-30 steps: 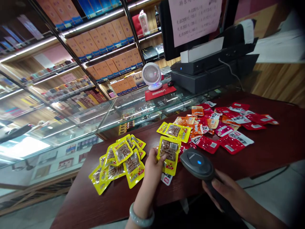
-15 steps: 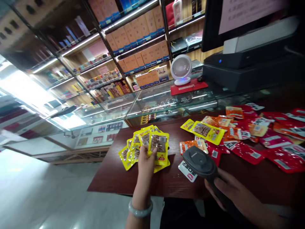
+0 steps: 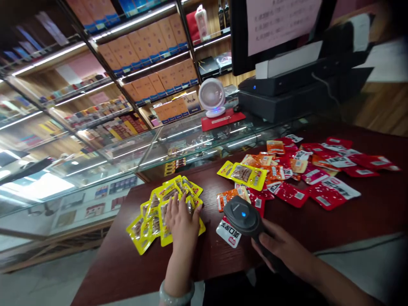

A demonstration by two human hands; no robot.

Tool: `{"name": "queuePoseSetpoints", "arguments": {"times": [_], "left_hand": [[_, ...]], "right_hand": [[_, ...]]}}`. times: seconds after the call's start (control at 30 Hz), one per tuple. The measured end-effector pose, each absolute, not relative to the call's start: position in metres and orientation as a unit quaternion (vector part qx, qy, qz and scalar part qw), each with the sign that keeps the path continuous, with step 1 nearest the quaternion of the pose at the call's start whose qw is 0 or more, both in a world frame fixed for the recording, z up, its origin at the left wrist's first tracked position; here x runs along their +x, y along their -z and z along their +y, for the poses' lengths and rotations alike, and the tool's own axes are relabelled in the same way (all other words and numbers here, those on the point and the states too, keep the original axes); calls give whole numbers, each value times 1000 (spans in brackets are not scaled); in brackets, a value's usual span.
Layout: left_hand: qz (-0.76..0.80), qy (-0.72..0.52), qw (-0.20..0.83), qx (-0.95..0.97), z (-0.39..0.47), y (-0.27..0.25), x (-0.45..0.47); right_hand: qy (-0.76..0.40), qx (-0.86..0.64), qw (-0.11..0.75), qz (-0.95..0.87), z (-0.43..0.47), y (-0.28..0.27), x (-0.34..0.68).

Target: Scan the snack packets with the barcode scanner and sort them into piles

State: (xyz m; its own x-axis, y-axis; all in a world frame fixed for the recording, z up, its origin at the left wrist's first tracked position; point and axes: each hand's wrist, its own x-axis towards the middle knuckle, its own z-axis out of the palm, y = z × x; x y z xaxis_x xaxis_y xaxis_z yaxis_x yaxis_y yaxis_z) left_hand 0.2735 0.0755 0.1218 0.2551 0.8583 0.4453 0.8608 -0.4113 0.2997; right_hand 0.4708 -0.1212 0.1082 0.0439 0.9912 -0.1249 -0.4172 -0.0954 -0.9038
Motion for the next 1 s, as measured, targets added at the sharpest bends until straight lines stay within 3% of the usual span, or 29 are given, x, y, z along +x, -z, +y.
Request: {"name": "queuePoseSetpoints", "arguments": {"times": [0.23,0.5,0.67,0.8,1.0], "left_hand": [[-385,229,-167,-878,68,-138,384],[-494,70,-24,-866,89,-153,457],[-487,42,-35,-871,103,-144,462],[-476,54,-126,-869,100,-146,453],[-438,219,-301,-818,81,-146,415]], "right_hand": [[-583,-447,627,-259,-144,-104,501],[-568,-461,652,-202,-158,-101,517],[-556,-439,665,-235,-159,-99,521],[-553,-434,666,-247,-159,-97,523],[-559,-429,665,-249,-149,-110,517]]}}
